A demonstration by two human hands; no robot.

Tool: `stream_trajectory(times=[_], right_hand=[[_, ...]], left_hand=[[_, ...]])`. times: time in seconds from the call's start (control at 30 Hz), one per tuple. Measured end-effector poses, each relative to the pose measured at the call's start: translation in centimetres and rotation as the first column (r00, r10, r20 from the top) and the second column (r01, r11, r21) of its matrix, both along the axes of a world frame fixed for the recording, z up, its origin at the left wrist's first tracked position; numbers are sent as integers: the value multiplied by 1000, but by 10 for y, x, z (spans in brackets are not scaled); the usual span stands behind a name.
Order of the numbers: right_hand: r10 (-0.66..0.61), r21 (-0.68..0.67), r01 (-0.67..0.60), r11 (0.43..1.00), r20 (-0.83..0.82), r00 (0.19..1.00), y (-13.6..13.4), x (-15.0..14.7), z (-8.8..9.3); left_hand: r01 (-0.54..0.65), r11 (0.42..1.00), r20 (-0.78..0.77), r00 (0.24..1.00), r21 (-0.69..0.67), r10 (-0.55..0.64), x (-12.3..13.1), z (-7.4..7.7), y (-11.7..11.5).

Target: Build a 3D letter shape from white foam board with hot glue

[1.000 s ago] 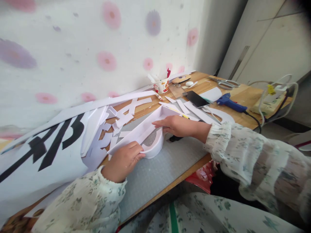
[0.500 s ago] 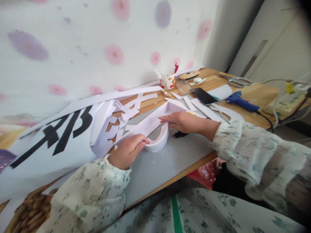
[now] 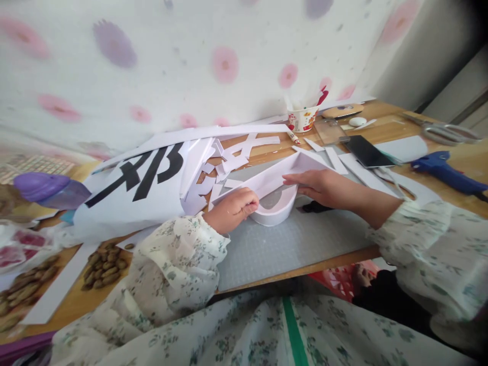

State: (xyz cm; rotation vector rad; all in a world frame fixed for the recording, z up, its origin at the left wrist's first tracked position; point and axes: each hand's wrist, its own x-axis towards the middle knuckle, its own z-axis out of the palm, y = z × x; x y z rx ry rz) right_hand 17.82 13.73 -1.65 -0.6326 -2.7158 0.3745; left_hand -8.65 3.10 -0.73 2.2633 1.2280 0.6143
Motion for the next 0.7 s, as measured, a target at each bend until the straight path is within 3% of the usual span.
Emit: stream_trajectory(times=[0.7], right_hand=[[-21, -20, 22, 1000, 24, 999, -3, 0, 5]], left_hand=[[-1, 1000, -18, 1000, 9, 1, 1, -1, -2]])
